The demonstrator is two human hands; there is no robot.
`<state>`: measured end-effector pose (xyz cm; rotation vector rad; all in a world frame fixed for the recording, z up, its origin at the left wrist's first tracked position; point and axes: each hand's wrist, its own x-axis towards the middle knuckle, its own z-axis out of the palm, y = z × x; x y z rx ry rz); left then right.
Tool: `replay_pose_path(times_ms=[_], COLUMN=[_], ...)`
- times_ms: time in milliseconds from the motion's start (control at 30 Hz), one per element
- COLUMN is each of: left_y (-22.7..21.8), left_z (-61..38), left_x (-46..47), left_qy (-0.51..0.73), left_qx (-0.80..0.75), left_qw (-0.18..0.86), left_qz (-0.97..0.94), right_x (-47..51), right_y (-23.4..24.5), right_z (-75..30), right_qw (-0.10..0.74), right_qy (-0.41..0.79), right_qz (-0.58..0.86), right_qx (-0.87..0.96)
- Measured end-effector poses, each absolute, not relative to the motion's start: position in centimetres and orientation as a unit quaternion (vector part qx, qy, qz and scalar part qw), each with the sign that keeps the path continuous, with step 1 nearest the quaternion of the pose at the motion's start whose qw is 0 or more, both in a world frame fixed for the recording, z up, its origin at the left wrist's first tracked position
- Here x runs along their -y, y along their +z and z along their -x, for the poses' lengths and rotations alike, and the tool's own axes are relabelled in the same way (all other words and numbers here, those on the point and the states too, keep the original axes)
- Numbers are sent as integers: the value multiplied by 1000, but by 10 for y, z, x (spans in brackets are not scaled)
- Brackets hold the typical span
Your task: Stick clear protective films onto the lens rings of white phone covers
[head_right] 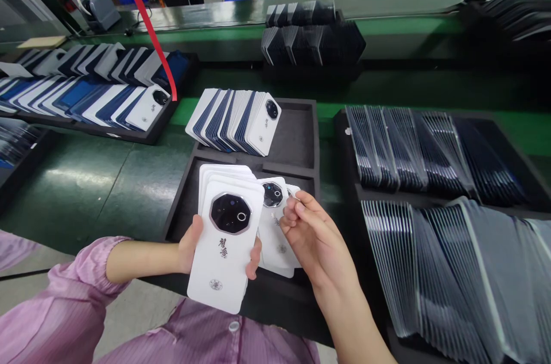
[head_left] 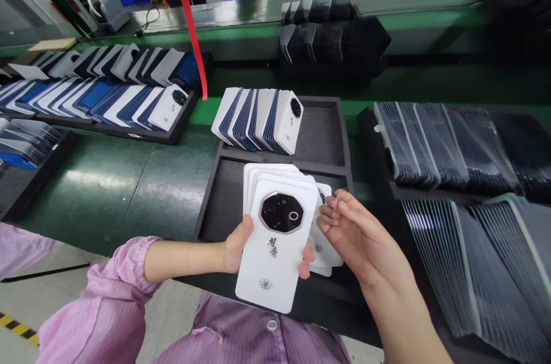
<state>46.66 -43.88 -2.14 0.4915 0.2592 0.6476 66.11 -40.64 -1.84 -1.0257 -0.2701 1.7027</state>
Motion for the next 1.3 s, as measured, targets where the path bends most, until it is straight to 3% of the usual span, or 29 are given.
replay_pose_path(times_ms=[1300], left_y=[-21], left_z=[-466], left_x=[439], left_qy=[339], left_qx=[-136], left_qw=[902], left_qz=[-229], right_x=[412], right_y=[-17], right_z=[-665], right_qw=[515], right_qy=[730], right_qz=[431], right_qx=[128])
